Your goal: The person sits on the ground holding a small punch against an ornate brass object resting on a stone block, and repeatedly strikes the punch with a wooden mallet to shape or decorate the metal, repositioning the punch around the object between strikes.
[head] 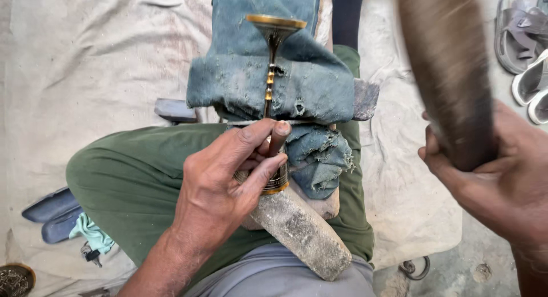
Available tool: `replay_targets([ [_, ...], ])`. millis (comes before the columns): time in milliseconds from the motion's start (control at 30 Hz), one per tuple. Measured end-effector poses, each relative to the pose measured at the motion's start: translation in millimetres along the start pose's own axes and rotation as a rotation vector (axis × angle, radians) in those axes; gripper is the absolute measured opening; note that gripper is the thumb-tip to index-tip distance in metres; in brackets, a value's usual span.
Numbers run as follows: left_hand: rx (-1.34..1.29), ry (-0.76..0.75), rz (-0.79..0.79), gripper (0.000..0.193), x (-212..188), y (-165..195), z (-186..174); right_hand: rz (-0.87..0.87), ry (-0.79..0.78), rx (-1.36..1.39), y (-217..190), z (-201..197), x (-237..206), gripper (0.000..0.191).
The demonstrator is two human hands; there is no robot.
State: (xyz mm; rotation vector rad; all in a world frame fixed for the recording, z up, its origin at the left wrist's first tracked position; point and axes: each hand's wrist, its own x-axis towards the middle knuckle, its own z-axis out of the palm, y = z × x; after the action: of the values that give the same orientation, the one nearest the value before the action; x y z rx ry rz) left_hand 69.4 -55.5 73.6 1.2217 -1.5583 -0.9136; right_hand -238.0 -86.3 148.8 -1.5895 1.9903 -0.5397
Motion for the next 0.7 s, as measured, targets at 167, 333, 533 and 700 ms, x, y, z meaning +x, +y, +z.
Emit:
replay_targets([
  [167,-0.043,-0.003,-0.162,0.046,-3,-10,8,-0.197,-0.074,-0.578,-5,-6,-8,0.039],
  [333,0.066,0.041,0.019,0.041,-8,-8,15,-0.544,-0.083,-0.624,-20,-9,-1,0.045],
  [533,0.137,0.017,-0.011,0.045,-7,-5,16,-0.362,-0.146,-0.049,-24,-2,2,0.031],
  [700,0.124,-0.001,0.072,0.044,-6,-5,13,-0.393,-0.102,-0.581,-24,-7,1,0.032],
])
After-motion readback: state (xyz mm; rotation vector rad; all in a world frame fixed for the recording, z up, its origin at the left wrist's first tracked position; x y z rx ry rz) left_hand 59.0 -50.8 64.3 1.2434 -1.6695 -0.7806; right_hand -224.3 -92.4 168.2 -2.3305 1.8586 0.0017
